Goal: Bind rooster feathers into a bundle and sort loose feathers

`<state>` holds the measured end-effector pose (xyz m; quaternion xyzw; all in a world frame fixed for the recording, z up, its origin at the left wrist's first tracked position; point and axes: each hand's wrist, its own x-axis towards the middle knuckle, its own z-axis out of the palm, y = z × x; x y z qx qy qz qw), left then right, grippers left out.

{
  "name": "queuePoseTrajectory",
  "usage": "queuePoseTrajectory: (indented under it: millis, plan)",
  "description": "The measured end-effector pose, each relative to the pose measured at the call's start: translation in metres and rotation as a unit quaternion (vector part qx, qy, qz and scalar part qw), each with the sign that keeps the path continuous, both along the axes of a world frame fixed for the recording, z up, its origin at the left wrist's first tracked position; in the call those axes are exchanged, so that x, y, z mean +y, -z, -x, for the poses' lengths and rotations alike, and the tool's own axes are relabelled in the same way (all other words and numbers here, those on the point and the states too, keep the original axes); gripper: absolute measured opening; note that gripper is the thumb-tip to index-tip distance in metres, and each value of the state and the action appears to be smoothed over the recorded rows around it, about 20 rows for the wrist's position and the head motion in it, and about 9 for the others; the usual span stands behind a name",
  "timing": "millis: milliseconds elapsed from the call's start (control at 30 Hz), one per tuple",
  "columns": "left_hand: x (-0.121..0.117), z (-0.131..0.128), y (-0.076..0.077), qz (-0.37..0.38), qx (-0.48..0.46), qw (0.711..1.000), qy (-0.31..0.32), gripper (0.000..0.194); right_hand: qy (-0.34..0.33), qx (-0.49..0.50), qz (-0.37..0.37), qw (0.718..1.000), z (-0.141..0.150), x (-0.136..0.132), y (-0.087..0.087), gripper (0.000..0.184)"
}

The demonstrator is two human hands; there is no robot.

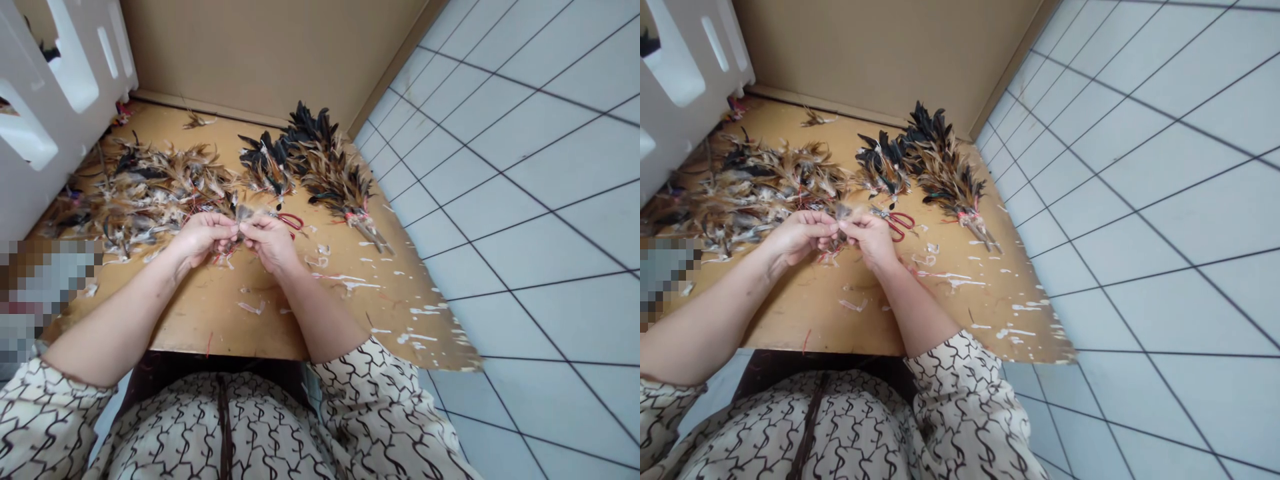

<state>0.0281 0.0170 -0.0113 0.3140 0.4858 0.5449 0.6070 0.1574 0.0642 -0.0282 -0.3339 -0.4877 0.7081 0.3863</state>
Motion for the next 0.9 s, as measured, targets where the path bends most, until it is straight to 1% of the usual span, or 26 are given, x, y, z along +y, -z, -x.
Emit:
queuePoseTrajectory:
  millis: [100, 167, 233, 300, 367, 433, 467, 567, 600, 667, 700, 767, 800, 833, 867, 900]
  plan:
    - [0.000, 0.000, 0.000, 0.006, -0.002, 1.000, 0.013, 0.019, -0.020, 0.004, 0.005, 1.000, 0.000, 0.000, 0.000, 0.027]
    - [0.000, 0.000, 0.001, 0.005, 0.025, 1.000, 0.017, 0.020, -0.029, 0.007, 0.010, 1.000, 0.000, 0.001, 0.000, 0.027]
    - [-0.001, -0.002, 0.002, -0.002, 0.088, 0.996, 0.034, 0.019, -0.016, 0.019, 0.012, 1.000, -0.001, 0.004, -0.001, 0.026]
    - [-0.003, -0.005, 0.002, -0.020, 0.174, 0.980, 0.092, 0.017, 0.018, 0.038, 0.016, 0.999, -0.003, 0.007, -0.002, 0.024]
    - [-0.007, -0.009, 0.001, -0.041, 0.260, 0.947, 0.187, 0.013, 0.049, 0.054, 0.020, 0.997, -0.005, 0.010, -0.005, 0.022]
    - [-0.010, -0.013, 0.001, -0.056, 0.347, 0.896, 0.270, 0.012, 0.062, 0.059, 0.022, 0.996, -0.007, 0.011, -0.006, 0.021]
    - [-0.012, -0.015, 0.000, -0.062, 0.394, 0.867, 0.297, 0.012, 0.063, 0.057, 0.022, 0.996, -0.008, 0.012, -0.007, 0.021]
    - [-0.014, -0.018, -0.001, -0.087, 0.516, 0.783, 0.337, 0.012, 0.059, 0.042, 0.023, 0.997, -0.008, 0.011, -0.007, 0.021]
    - [-0.015, -0.019, -0.001, -0.095, 0.540, 0.762, 0.346, 0.010, 0.058, 0.037, 0.022, 0.997, -0.007, 0.011, -0.006, 0.021]
    - [-0.016, -0.020, -0.001, -0.109, 0.565, 0.734, 0.360, 0.004, 0.058, 0.031, 0.021, 0.998, -0.006, 0.010, -0.005, 0.021]
    - [-0.016, -0.020, 0.000, -0.117, 0.571, 0.725, 0.365, 0.003, 0.058, 0.030, 0.020, 0.998, -0.006, 0.010, -0.004, 0.021]
    - [-0.016, -0.020, 0.000, -0.134, 0.576, 0.713, 0.376, 0.010, 0.060, 0.029, 0.021, 0.998, -0.005, 0.009, -0.003, 0.020]
    - [-0.016, -0.020, 0.001, -0.141, 0.574, 0.712, 0.379, 0.013, 0.061, 0.029, 0.022, 0.997, -0.005, 0.009, -0.003, 0.020]
    - [-0.016, -0.019, 0.002, -0.144, 0.568, 0.716, 0.380, 0.014, 0.063, 0.030, 0.024, 0.997, -0.005, 0.010, -0.004, 0.020]
    - [-0.016, -0.018, 0.002, -0.143, 0.557, 0.726, 0.378, 0.015, 0.065, 0.031, 0.025, 0.997, -0.005, 0.010, -0.004, 0.019]
    - [-0.015, -0.016, 0.002, -0.137, 0.541, 0.743, 0.371, 0.014, 0.067, 0.035, 0.025, 0.997, -0.006, 0.010, -0.004, 0.019]
